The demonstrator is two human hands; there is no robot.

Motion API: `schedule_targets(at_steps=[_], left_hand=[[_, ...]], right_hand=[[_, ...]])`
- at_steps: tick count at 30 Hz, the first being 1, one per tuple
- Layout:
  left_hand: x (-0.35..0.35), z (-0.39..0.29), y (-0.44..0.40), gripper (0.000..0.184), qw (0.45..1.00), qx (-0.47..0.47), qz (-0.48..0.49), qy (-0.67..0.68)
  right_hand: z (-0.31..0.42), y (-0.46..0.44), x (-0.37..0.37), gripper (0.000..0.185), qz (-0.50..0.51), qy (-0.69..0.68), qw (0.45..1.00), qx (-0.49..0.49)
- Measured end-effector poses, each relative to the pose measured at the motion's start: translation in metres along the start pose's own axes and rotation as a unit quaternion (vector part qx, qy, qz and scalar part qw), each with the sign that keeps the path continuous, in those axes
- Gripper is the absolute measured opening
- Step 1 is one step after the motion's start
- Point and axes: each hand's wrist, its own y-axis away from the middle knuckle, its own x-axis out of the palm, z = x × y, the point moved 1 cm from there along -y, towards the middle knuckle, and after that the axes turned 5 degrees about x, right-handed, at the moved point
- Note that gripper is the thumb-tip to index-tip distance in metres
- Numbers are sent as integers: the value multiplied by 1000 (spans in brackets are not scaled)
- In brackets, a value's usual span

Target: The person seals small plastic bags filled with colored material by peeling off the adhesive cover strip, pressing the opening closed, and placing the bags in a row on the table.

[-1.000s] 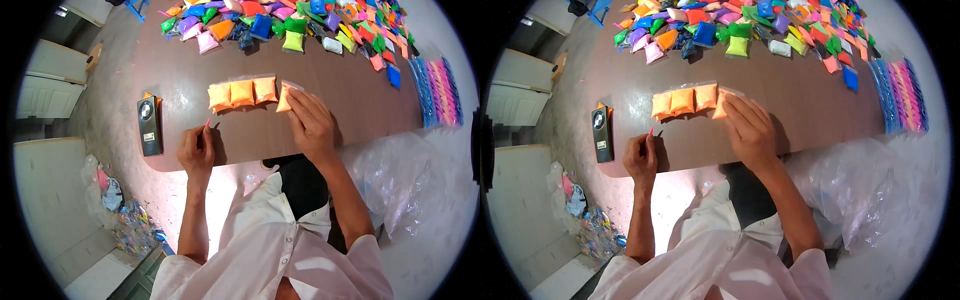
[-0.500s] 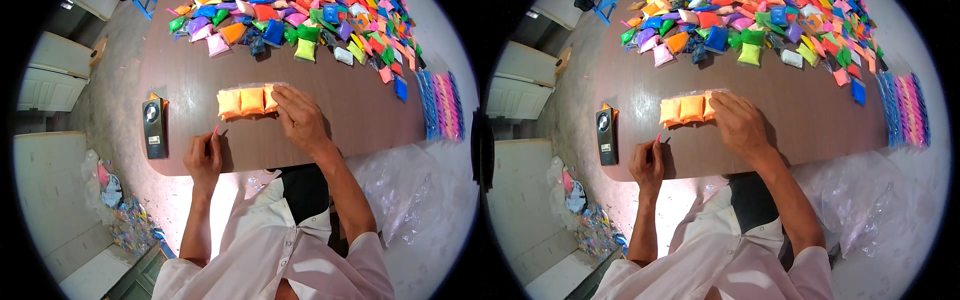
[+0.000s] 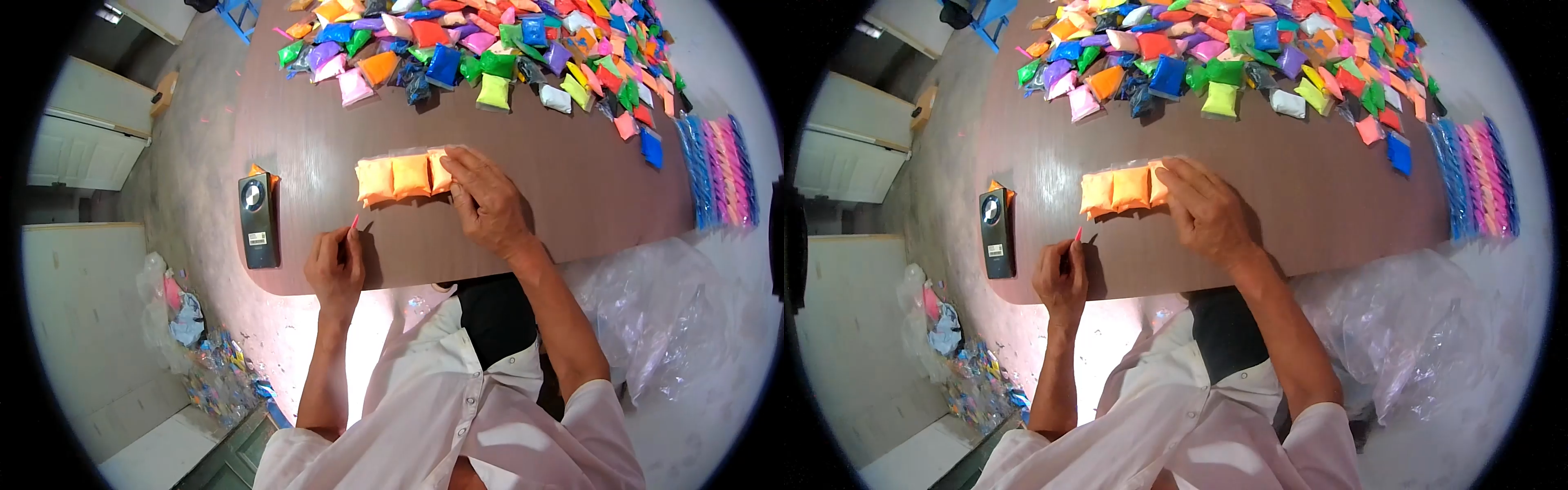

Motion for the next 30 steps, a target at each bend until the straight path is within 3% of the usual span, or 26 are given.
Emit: schedule_targets(at_steps=[7,12,19,30], left_hand=[[0,-3,-1,5,1000,-8,5,-17],[7,-2,0,9,1000,17,-7,-19],[10,4,5,7,995,56,-12,-78],[10,12,8,6,996,26,-13,-84]], right_hand=[[-3,26,-26,34,-92,-4,993,75],[-21,72,-67,29,-95,104,975,169],[-26,83,-70,23,-125,170,963,166],[-32,80,-85,20,-172,15,973,153]])
